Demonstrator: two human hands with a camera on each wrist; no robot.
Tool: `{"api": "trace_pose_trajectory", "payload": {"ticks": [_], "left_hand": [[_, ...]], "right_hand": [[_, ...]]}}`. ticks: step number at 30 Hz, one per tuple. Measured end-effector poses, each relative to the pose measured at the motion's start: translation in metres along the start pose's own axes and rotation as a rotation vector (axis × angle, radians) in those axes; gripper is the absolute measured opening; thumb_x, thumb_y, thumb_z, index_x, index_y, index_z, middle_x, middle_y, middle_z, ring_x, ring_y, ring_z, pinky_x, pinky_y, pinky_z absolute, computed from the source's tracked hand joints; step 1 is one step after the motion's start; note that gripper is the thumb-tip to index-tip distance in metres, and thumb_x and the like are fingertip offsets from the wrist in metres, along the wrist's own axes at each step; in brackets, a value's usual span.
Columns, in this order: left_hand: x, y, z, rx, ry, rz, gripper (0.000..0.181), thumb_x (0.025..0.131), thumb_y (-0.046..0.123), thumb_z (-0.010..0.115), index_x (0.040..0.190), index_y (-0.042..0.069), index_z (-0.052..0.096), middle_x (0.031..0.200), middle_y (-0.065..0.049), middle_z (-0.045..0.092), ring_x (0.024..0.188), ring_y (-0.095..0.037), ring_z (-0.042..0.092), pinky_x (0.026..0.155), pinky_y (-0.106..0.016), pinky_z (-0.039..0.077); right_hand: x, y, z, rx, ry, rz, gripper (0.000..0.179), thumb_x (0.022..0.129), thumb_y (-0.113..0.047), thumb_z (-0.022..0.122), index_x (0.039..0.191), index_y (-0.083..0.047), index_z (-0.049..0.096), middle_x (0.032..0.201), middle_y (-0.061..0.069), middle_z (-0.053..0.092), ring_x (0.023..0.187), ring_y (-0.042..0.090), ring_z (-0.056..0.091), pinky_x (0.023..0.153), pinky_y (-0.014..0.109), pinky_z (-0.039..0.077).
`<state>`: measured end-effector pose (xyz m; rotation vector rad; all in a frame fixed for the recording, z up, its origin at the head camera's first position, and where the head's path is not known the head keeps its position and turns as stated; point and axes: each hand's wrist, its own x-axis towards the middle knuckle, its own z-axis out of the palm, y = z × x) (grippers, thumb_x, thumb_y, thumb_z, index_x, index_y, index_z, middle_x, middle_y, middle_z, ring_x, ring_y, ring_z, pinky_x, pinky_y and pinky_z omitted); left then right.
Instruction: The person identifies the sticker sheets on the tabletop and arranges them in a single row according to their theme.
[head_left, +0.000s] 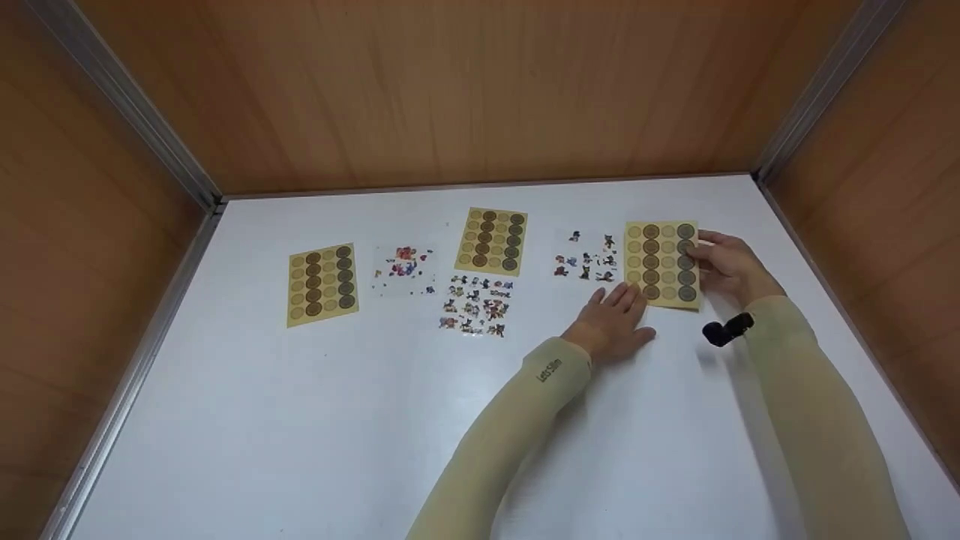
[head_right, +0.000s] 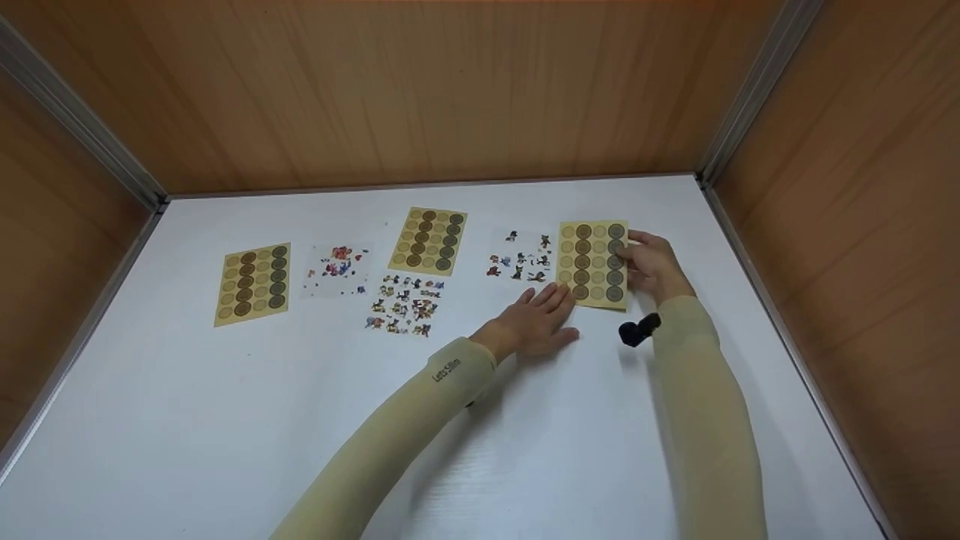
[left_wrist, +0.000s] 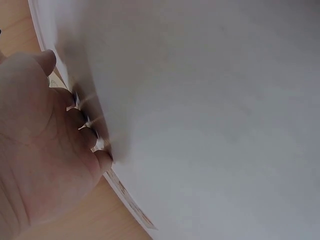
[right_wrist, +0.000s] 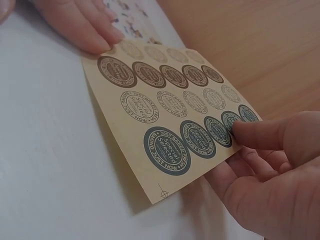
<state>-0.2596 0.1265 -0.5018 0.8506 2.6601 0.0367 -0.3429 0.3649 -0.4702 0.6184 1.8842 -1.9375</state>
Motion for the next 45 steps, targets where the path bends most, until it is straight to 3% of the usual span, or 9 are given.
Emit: {"api": "trace_pose_trajectory", "payload": {"ticks": [8, 13, 17, 21, 23, 27, 31, 36, 45], "left_hand": [[-0.002, -0.011, -0.001, -0.116, 0.049, 0.018, 0.071, 0.107, 0.059, 0.020, 0.165, 0.021, 0.008, 0.170, 0.004, 0.000, 0.155, -0.014, -0.003, 0.125, -0.034, 0.002], [0.000, -0.023, -0.006, -0.246, 0.191, -0.007, 0.068, 0.109, 0.052, 0.030, 0.164, 0.018, 0.013, 0.169, -0.002, 0.012, 0.155, -0.020, 0.011, 0.125, -0.041, 0.012], [-0.001, -0.031, -0.013, -0.443, 0.330, -0.077, 0.073, 0.105, 0.043, 0.052, 0.163, 0.014, 0.019, 0.165, -0.006, 0.028, 0.149, -0.020, 0.030, 0.121, -0.035, 0.026], [-0.007, -0.039, -0.020, -0.747, 0.388, -0.164, 0.082, 0.097, 0.033, 0.070, 0.161, 0.010, 0.025, 0.157, -0.009, 0.044, 0.140, -0.020, 0.046, 0.115, -0.030, 0.037], [-0.011, -0.044, -0.022, -0.908, 0.374, -0.187, 0.083, 0.093, 0.030, 0.075, 0.159, 0.009, 0.029, 0.150, -0.011, 0.051, 0.133, -0.022, 0.053, 0.109, -0.031, 0.044], [-0.021, -0.057, -0.020, -1.227, 0.275, -0.192, 0.079, 0.091, 0.028, 0.078, 0.155, 0.010, 0.035, 0.136, -0.014, 0.058, 0.113, -0.029, 0.064, 0.090, -0.038, 0.057], [-0.035, -0.072, -0.017, -1.438, 0.177, -0.147, 0.074, 0.091, 0.028, 0.078, 0.151, 0.011, 0.038, 0.125, -0.010, 0.062, 0.110, -0.033, 0.065, 0.087, -0.044, 0.059], [-0.058, -0.090, -0.016, -1.520, 0.139, -0.088, 0.069, 0.090, 0.027, 0.079, 0.147, 0.012, 0.043, 0.119, -0.007, 0.063, 0.114, -0.037, 0.063, 0.093, -0.049, 0.056], [-0.099, -0.110, -0.017, -1.514, 0.195, -0.063, 0.061, 0.094, 0.029, 0.075, 0.146, 0.015, 0.046, 0.125, -0.012, 0.055, 0.106, -0.025, 0.065, 0.083, -0.041, 0.061]], "right_hand": [[-0.007, -0.003, 0.002, -0.007, -0.008, -0.028, 0.065, 0.102, -0.014, 0.062, 0.160, -0.019, 0.033, 0.106, -0.006, 0.072, 0.104, 0.012, 0.063, 0.089, 0.028, 0.054], [-0.011, -0.006, 0.003, 0.019, -0.042, -0.060, 0.065, 0.102, -0.011, 0.062, 0.160, -0.017, 0.033, 0.101, -0.006, 0.072, 0.098, 0.011, 0.063, 0.085, 0.025, 0.054], [-0.015, -0.007, 0.007, 0.070, -0.076, -0.069, 0.067, 0.101, -0.009, 0.063, 0.160, -0.017, 0.033, 0.103, -0.004, 0.073, 0.099, 0.012, 0.065, 0.086, 0.027, 0.056], [-0.021, -0.007, 0.013, 0.124, -0.111, -0.081, 0.064, 0.099, -0.008, 0.066, 0.157, -0.018, 0.039, 0.107, -0.001, 0.073, 0.101, 0.014, 0.065, 0.087, 0.029, 0.057], [-0.024, -0.006, 0.018, 0.147, -0.135, -0.096, 0.059, 0.099, -0.007, 0.066, 0.152, -0.018, 0.043, 0.108, 0.000, 0.072, 0.101, 0.015, 0.066, 0.086, 0.030, 0.057], [-0.031, -0.003, 0.029, 0.190, -0.196, -0.145, 0.046, 0.099, -0.004, 0.065, 0.142, -0.014, 0.050, 0.109, 0.004, 0.073, 0.098, 0.017, 0.068, 0.083, 0.032, 0.059], [-0.040, 0.002, 0.042, 0.240, -0.253, -0.189, 0.041, 0.099, 0.000, 0.063, 0.137, -0.009, 0.052, 0.108, 0.007, 0.072, 0.096, 0.019, 0.069, 0.082, 0.034, 0.060], [-0.054, 0.007, 0.064, 0.295, -0.294, -0.201, 0.043, 0.099, 0.001, 0.062, 0.139, -0.009, 0.050, 0.109, 0.008, 0.070, 0.097, 0.020, 0.069, 0.081, 0.035, 0.060], [-0.075, 0.030, 0.108, 0.346, -0.364, -0.183, 0.047, 0.100, 0.000, 0.061, 0.143, -0.007, 0.043, 0.112, 0.010, 0.068, 0.101, 0.023, 0.069, 0.087, 0.039, 0.060]]}}
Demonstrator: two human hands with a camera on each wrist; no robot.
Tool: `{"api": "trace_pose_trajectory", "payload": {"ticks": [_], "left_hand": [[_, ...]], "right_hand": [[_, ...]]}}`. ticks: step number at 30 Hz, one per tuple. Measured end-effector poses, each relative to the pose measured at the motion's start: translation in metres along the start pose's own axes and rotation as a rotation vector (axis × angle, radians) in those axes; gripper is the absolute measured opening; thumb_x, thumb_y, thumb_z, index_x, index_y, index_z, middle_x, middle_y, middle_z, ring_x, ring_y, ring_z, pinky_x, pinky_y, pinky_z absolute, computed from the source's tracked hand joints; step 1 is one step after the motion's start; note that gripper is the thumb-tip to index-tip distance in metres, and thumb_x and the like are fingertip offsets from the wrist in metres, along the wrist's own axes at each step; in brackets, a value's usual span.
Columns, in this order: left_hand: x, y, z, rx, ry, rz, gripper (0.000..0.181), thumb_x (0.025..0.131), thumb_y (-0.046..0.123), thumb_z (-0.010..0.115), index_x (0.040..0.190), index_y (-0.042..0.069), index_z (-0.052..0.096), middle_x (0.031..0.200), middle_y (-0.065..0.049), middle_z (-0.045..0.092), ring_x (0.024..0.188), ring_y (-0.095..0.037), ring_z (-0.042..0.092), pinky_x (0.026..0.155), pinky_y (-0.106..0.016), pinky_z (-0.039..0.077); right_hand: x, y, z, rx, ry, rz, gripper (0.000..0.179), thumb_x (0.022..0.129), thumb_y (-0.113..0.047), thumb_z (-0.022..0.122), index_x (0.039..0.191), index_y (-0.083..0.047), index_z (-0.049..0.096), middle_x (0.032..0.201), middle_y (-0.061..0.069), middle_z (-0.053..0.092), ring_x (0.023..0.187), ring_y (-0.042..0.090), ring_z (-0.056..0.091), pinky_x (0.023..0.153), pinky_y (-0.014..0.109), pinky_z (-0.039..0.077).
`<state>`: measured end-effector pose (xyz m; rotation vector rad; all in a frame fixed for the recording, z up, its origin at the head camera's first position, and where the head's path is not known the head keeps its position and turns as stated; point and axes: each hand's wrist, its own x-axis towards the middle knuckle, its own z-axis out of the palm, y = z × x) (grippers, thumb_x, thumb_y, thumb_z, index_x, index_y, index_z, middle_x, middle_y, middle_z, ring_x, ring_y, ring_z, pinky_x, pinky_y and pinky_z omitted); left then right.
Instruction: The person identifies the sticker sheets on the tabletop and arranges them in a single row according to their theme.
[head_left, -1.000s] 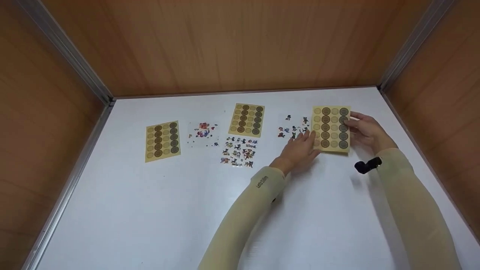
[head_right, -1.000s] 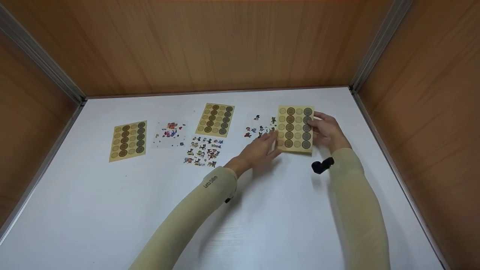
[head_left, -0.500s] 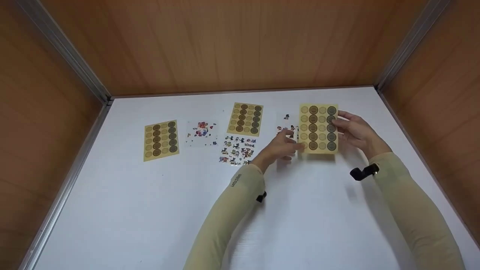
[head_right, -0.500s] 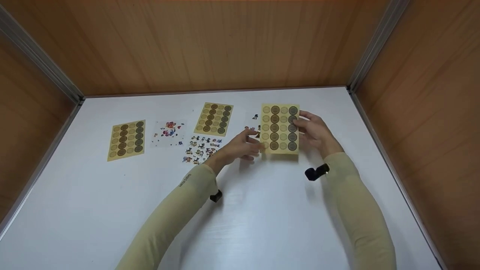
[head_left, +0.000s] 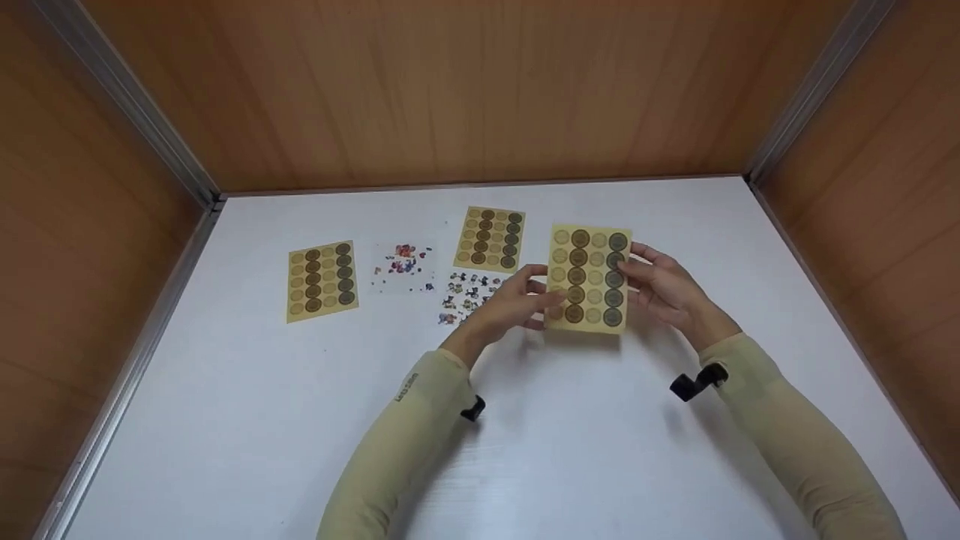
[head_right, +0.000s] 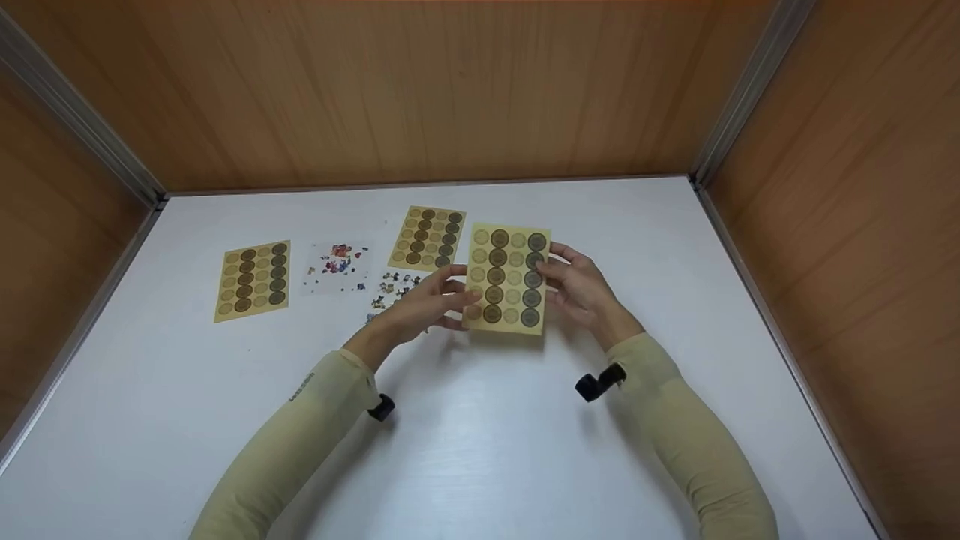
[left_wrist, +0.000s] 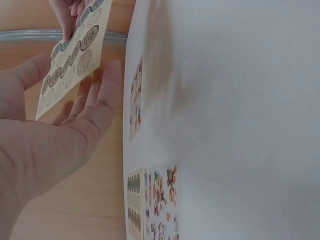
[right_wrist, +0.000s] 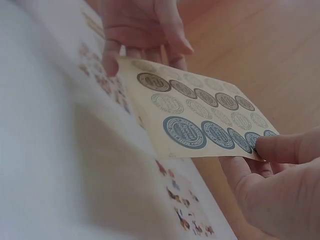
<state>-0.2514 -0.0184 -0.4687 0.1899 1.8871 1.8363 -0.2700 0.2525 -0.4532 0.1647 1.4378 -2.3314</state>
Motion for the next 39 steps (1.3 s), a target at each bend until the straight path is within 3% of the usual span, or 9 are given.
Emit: {"api": "trace_pose_trajectory", "payload": {"ticks": [6, 13, 19, 29, 39], "left_hand": [[-0.016, -0.001, -0.017, -0.048, -0.051, -0.004, 0.069, 0.094, 0.031, 0.075, 0.151, 0.015, 0.040, 0.124, -0.012, 0.063, 0.109, -0.028, 0.065, 0.085, -0.044, 0.060], [-0.023, -0.008, -0.034, -0.113, 0.000, 0.051, 0.054, 0.096, 0.018, 0.070, 0.144, 0.011, 0.047, 0.111, -0.012, 0.066, 0.098, -0.026, 0.067, 0.081, -0.043, 0.060], [-0.032, -0.012, -0.047, -0.078, 0.030, 0.047, 0.038, 0.097, 0.014, 0.068, 0.133, 0.008, 0.058, 0.107, -0.013, 0.065, 0.094, -0.025, 0.069, 0.081, -0.043, 0.061], [-0.045, -0.008, -0.061, -0.014, 0.038, 0.077, 0.033, 0.098, 0.012, 0.065, 0.129, 0.003, 0.058, 0.113, -0.016, 0.068, 0.095, -0.028, 0.070, 0.079, -0.043, 0.062], [-0.064, -0.010, -0.083, 0.004, 0.099, 0.049, 0.031, 0.100, 0.013, 0.065, 0.129, 0.004, 0.059, 0.112, -0.015, 0.066, 0.092, -0.027, 0.070, 0.075, -0.039, 0.062]], "right_hand": [[-0.009, 0.011, 0.021, -0.004, -0.028, -0.010, 0.046, 0.101, -0.002, 0.060, 0.143, -0.007, 0.043, 0.116, 0.011, 0.066, 0.104, 0.024, 0.069, 0.089, 0.040, 0.059], [-0.007, 0.023, 0.040, -0.016, -0.077, -0.009, 0.043, 0.101, 0.001, 0.058, 0.142, -0.005, 0.045, 0.119, 0.012, 0.062, 0.104, 0.024, 0.068, 0.089, 0.041, 0.059], [-0.001, 0.033, 0.052, -0.034, -0.113, -0.004, 0.041, 0.101, 0.001, 0.057, 0.140, -0.004, 0.045, 0.117, 0.012, 0.063, 0.102, 0.024, 0.068, 0.088, 0.041, 0.060], [0.005, 0.046, 0.071, -0.052, -0.152, -0.009, 0.039, 0.101, 0.001, 0.057, 0.138, -0.002, 0.046, 0.119, 0.013, 0.065, 0.104, 0.025, 0.067, 0.093, 0.041, 0.057], [0.013, 0.064, 0.093, -0.064, -0.175, 0.006, 0.041, 0.101, 0.002, 0.057, 0.140, -0.002, 0.046, 0.120, 0.015, 0.065, 0.103, 0.026, 0.068, 0.094, 0.044, 0.057]]}}
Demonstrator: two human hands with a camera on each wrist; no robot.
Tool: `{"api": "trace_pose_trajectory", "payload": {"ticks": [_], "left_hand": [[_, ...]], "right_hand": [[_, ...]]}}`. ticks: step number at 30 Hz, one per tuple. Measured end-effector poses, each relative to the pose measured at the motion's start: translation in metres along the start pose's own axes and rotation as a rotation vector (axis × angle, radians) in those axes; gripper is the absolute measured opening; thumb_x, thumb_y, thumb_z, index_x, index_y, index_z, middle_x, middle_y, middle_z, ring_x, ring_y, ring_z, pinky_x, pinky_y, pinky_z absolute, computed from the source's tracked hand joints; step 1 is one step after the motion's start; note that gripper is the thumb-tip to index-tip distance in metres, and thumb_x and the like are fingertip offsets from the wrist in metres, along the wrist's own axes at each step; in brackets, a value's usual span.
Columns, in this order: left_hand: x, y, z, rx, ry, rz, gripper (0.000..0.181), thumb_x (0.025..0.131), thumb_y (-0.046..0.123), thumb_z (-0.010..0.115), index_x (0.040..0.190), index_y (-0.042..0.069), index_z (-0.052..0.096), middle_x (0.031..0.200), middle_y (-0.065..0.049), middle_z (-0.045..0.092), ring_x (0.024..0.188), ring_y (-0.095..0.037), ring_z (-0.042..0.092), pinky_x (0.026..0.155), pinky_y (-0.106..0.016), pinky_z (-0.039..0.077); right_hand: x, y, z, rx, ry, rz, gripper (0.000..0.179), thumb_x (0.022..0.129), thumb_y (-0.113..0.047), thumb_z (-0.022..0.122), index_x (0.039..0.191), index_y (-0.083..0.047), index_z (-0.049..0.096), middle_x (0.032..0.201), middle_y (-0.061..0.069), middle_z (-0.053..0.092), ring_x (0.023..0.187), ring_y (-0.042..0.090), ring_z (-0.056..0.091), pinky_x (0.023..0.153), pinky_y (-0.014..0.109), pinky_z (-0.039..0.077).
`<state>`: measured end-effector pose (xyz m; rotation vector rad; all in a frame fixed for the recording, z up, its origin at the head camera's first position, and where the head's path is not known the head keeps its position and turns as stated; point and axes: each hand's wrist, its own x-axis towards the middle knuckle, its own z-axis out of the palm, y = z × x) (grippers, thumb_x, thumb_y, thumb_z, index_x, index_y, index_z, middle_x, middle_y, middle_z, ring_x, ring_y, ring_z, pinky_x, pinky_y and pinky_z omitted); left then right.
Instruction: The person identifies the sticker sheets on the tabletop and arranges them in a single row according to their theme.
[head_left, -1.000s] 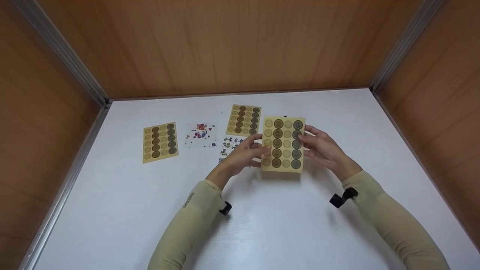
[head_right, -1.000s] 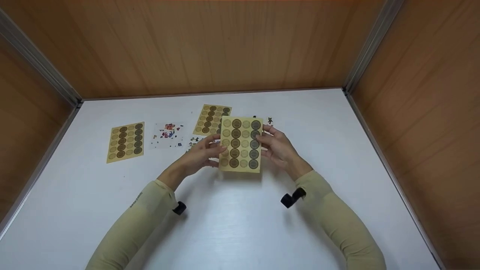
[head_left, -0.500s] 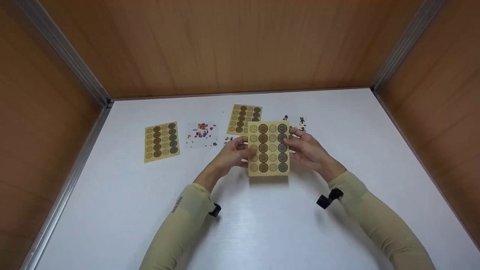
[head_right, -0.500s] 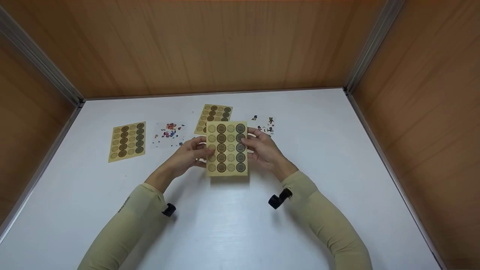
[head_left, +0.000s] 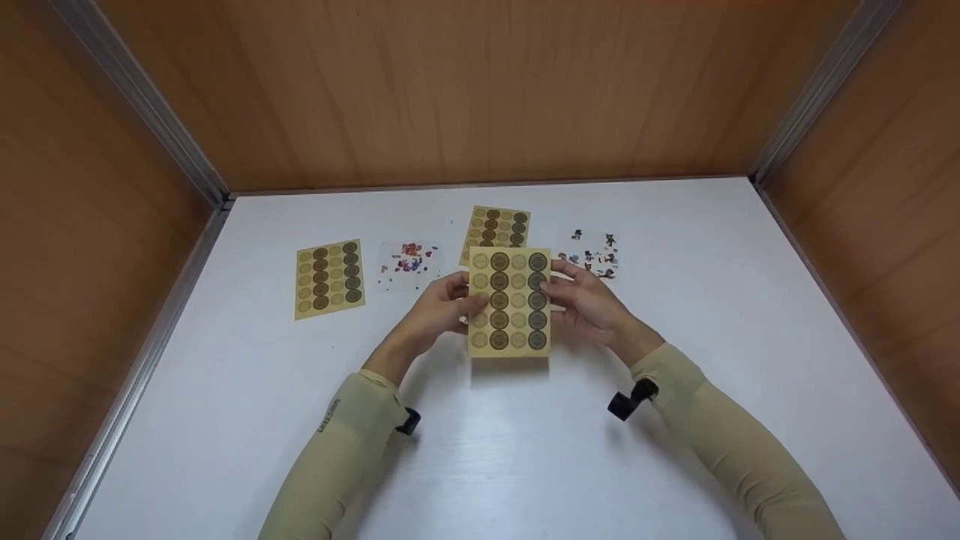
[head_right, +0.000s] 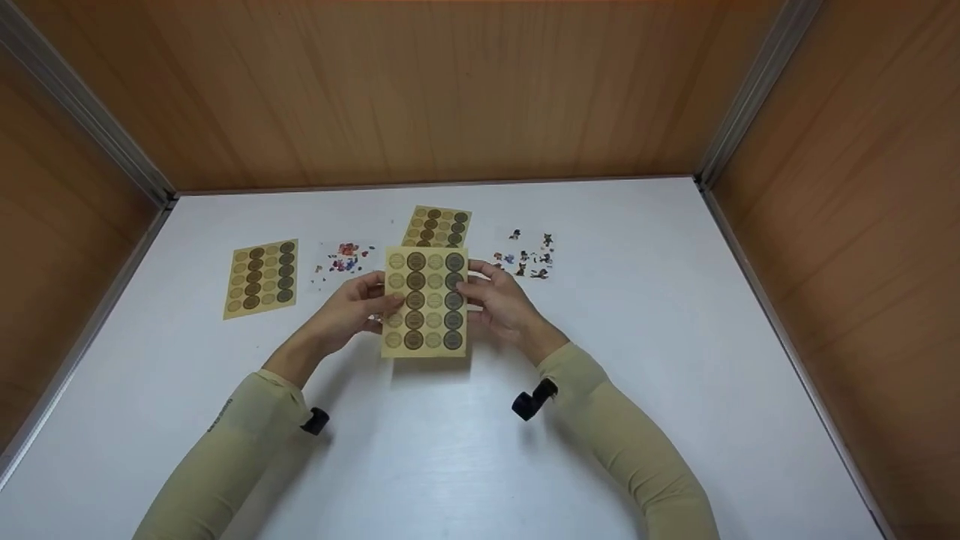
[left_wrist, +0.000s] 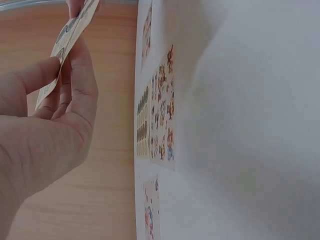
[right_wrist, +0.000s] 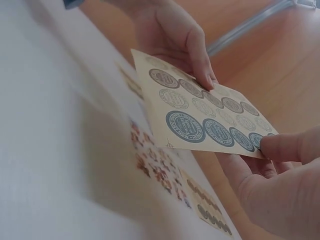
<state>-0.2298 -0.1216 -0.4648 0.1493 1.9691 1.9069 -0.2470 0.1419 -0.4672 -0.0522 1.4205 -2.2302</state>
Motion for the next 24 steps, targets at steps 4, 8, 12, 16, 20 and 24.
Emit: {"api": "trace_pose_trajectory", "payload": {"ticks": [4, 8, 12, 16, 20, 24], "left_hand": [[-0.008, 0.000, -0.010, -0.005, 0.028, -0.005, 0.027, 0.100, 0.013, 0.065, 0.125, 0.003, 0.060, 0.109, -0.014, 0.067, 0.089, -0.025, 0.070, 0.071, -0.037, 0.062], [-0.015, -0.001, -0.019, -0.008, 0.047, -0.013, 0.026, 0.099, 0.012, 0.065, 0.123, 0.003, 0.060, 0.108, -0.014, 0.068, 0.087, -0.024, 0.070, 0.069, -0.037, 0.062], [-0.018, -0.006, -0.026, -0.016, 0.045, -0.025, 0.027, 0.099, 0.013, 0.066, 0.123, 0.002, 0.060, 0.108, -0.014, 0.068, 0.088, -0.024, 0.070, 0.072, -0.038, 0.062], [-0.024, -0.011, -0.037, -0.005, 0.061, -0.042, 0.030, 0.099, 0.014, 0.066, 0.125, 0.002, 0.059, 0.109, -0.015, 0.068, 0.090, -0.025, 0.070, 0.074, -0.040, 0.062], [-0.033, -0.017, -0.051, 0.044, 0.087, -0.085, 0.031, 0.099, 0.016, 0.066, 0.126, 0.002, 0.059, 0.109, -0.015, 0.068, 0.089, -0.024, 0.069, 0.074, -0.039, 0.061], [-0.043, -0.020, -0.067, 0.136, 0.113, -0.138, 0.030, 0.100, 0.017, 0.066, 0.125, 0.002, 0.059, 0.107, -0.015, 0.066, 0.086, -0.024, 0.069, 0.072, -0.037, 0.060]], "right_hand": [[0.006, 0.007, 0.009, -0.020, -0.004, 0.010, 0.043, 0.101, 0.002, 0.057, 0.142, -0.002, 0.045, 0.121, 0.016, 0.065, 0.103, 0.027, 0.069, 0.096, 0.045, 0.056], [0.012, 0.014, 0.016, -0.059, 0.005, 0.020, 0.043, 0.101, 0.002, 0.057, 0.142, -0.002, 0.046, 0.121, 0.017, 0.065, 0.102, 0.027, 0.070, 0.097, 0.047, 0.055], [0.018, 0.022, 0.021, -0.083, 0.015, 0.042, 0.041, 0.101, 0.000, 0.057, 0.141, -0.005, 0.048, 0.121, 0.017, 0.065, 0.104, 0.028, 0.069, 0.101, 0.050, 0.052], [0.025, 0.032, 0.030, -0.090, 0.021, 0.061, 0.042, 0.101, -0.002, 0.059, 0.141, -0.006, 0.049, 0.123, 0.016, 0.065, 0.104, 0.027, 0.069, 0.102, 0.050, 0.051], [0.031, 0.043, 0.043, -0.092, 0.010, 0.082, 0.041, 0.100, -0.001, 0.059, 0.140, -0.006, 0.049, 0.123, 0.016, 0.066, 0.102, 0.025, 0.069, 0.097, 0.047, 0.055], [0.037, 0.055, 0.058, -0.104, -0.008, 0.094, 0.039, 0.100, 0.001, 0.057, 0.139, -0.005, 0.050, 0.122, 0.016, 0.067, 0.099, 0.026, 0.071, 0.092, 0.045, 0.058]]}}
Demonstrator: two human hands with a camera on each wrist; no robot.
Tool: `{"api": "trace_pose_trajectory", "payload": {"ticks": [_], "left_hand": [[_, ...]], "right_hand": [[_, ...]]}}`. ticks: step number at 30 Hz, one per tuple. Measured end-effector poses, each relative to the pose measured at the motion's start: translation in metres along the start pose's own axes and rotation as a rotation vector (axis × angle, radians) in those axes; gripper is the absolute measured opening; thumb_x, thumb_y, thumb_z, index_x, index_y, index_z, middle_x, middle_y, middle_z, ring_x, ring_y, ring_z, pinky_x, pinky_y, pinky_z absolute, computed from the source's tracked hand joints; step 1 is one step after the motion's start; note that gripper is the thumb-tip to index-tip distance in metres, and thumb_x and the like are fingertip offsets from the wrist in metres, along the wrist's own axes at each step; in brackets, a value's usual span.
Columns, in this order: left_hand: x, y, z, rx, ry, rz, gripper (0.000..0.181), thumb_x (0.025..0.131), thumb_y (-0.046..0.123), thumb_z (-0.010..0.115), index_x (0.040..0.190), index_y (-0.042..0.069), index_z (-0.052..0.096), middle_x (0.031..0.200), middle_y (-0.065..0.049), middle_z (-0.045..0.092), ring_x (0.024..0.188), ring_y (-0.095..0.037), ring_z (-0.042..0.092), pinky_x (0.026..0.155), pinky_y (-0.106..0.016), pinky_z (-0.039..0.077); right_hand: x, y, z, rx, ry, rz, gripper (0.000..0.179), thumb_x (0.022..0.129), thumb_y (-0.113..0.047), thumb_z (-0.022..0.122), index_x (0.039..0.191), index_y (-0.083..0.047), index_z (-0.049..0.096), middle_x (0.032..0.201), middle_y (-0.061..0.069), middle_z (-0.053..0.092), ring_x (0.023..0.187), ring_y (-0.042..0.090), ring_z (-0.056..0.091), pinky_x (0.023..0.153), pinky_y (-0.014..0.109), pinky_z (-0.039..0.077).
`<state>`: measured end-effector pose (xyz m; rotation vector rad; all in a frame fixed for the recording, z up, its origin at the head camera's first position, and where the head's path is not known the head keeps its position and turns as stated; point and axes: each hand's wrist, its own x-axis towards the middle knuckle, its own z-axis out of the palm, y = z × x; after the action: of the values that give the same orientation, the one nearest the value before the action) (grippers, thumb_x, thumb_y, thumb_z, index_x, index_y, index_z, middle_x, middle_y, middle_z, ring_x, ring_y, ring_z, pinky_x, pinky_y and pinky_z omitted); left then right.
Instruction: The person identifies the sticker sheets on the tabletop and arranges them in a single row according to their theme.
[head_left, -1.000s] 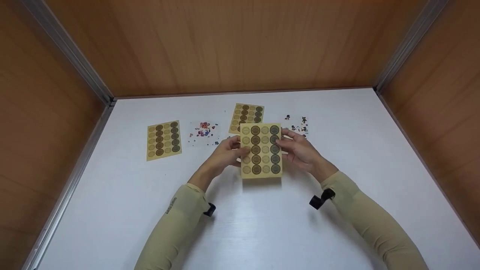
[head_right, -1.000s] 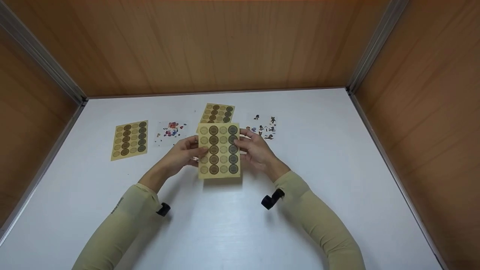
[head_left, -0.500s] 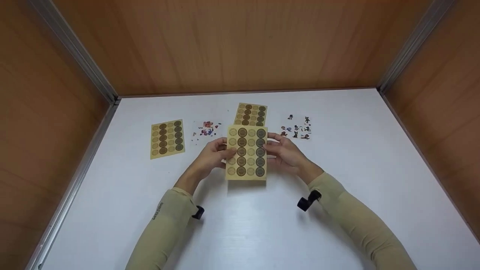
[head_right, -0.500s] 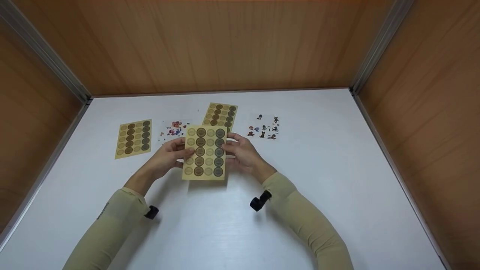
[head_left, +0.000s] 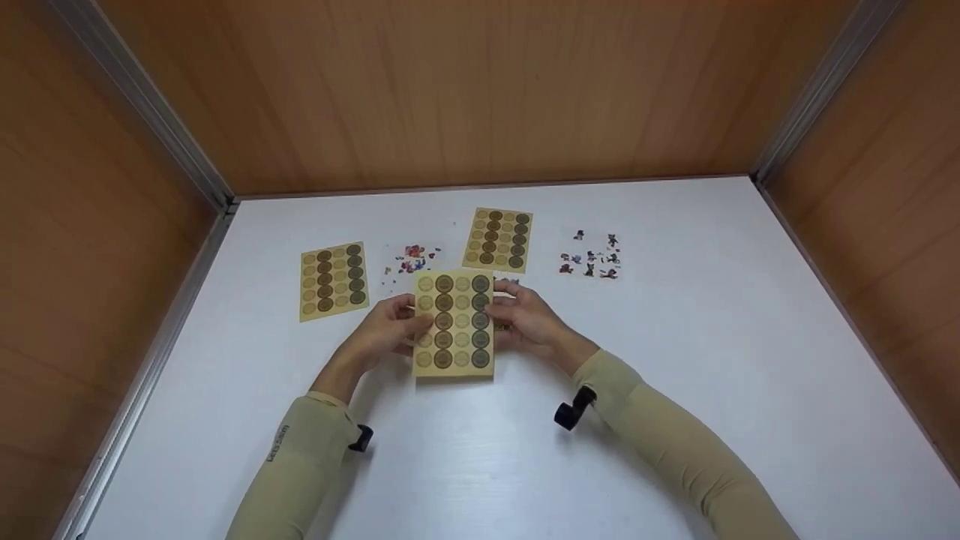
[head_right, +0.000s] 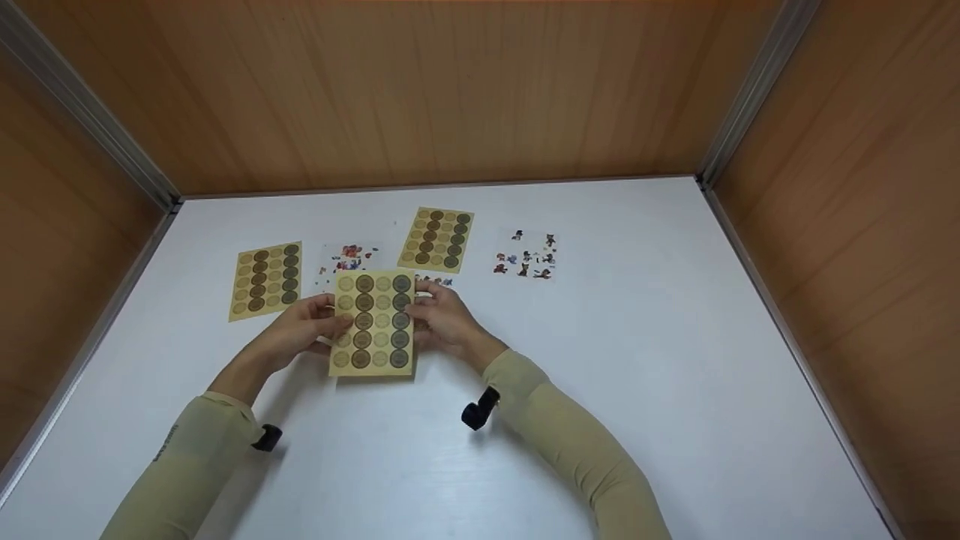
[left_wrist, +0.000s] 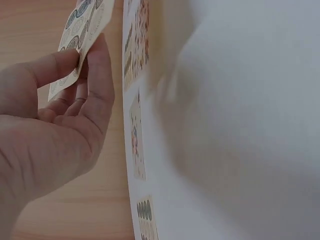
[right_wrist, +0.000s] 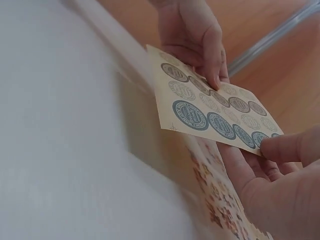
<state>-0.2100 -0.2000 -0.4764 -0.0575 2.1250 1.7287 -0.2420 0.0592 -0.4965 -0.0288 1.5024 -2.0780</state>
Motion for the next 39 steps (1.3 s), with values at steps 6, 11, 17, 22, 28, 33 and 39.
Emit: {"api": "trace_pose_trajectory", "payload": {"ticks": [6, 11, 17, 22, 28, 33, 39], "left_hand": [[-0.018, -0.008, -0.024, 0.137, 0.057, -0.083, 0.032, 0.100, 0.020, 0.064, 0.126, 0.003, 0.057, 0.108, -0.014, 0.067, 0.088, -0.025, 0.068, 0.075, -0.038, 0.059], [-0.029, -0.013, -0.039, 0.217, 0.086, -0.132, 0.035, 0.100, 0.020, 0.063, 0.128, 0.002, 0.053, 0.105, -0.014, 0.068, 0.084, -0.023, 0.069, 0.074, -0.036, 0.059], [-0.039, -0.024, -0.054, 0.250, 0.109, -0.170, 0.038, 0.100, 0.020, 0.063, 0.130, 0.001, 0.050, 0.101, -0.014, 0.068, 0.080, -0.021, 0.069, 0.070, -0.033, 0.058], [-0.050, -0.033, -0.066, 0.229, 0.108, -0.194, 0.043, 0.099, 0.019, 0.063, 0.134, 0.000, 0.047, 0.104, -0.016, 0.068, 0.081, -0.022, 0.071, 0.071, -0.033, 0.060], [-0.062, -0.041, -0.074, 0.276, 0.128, -0.221, 0.046, 0.098, 0.019, 0.066, 0.134, -0.001, 0.047, 0.100, -0.014, 0.067, 0.078, -0.020, 0.069, 0.067, -0.031, 0.057], [-0.066, -0.043, -0.078, 0.321, 0.133, -0.226, 0.049, 0.097, 0.021, 0.068, 0.134, -0.003, 0.046, 0.098, -0.012, 0.063, 0.077, -0.019, 0.064, 0.065, -0.030, 0.055], [-0.068, -0.044, -0.083, 0.417, 0.149, -0.231, 0.051, 0.097, 0.020, 0.066, 0.136, -0.006, 0.045, 0.093, -0.012, 0.062, 0.071, -0.017, 0.060, 0.060, -0.029, 0.051]], "right_hand": [[0.017, 0.021, 0.031, -0.075, 0.006, -0.003, 0.043, 0.098, 0.006, 0.056, 0.139, -0.006, 0.051, 0.113, 0.017, 0.068, 0.091, 0.028, 0.072, 0.081, 0.046, 0.062], [0.025, 0.036, 0.055, -0.155, -0.004, -0.017, 0.046, 0.099, 0.008, 0.054, 0.142, -0.008, 0.049, 0.110, 0.019, 0.069, 0.086, 0.030, 0.073, 0.079, 0.047, 0.062], [0.027, 0.048, 0.077, -0.281, -0.044, -0.066, 0.071, 0.094, 0.012, 0.057, 0.157, -0.011, 0.032, 0.107, 0.015, 0.070, 0.085, 0.029, 0.073, 0.074, 0.042, 0.063], [0.026, 0.055, 0.090, -0.482, -0.128, -0.205, 0.097, 0.089, 0.014, 0.063, 0.163, -0.007, 0.005, 0.107, 0.014, 0.070, 0.087, 0.022, 0.070, 0.073, 0.033, 0.062], [0.020, 0.064, 0.100, -0.734, -0.219, -0.339, 0.103, 0.088, 0.010, 0.071, 0.160, 0.002, -0.002, 0.105, 0.013, 0.069, 0.091, 0.015, 0.070, 0.084, 0.021, 0.056], [0.016, 0.065, 0.108, -0.926, -0.245, -0.347, 0.110, 0.085, 0.002, 0.079, 0.159, 0.003, -0.002, 0.124, 0.013, 0.063, 0.111, 0.017, 0.063, 0.104, 0.023, 0.046], [0.018, 0.065, 0.120, -1.251, -0.182, -0.327, 0.113, 0.082, -0.028, 0.086, 0.161, 0.000, 0.011, 0.145, 0.014, 0.044, 0.131, 0.025, 0.045, 0.116, 0.027, 0.032]]}}
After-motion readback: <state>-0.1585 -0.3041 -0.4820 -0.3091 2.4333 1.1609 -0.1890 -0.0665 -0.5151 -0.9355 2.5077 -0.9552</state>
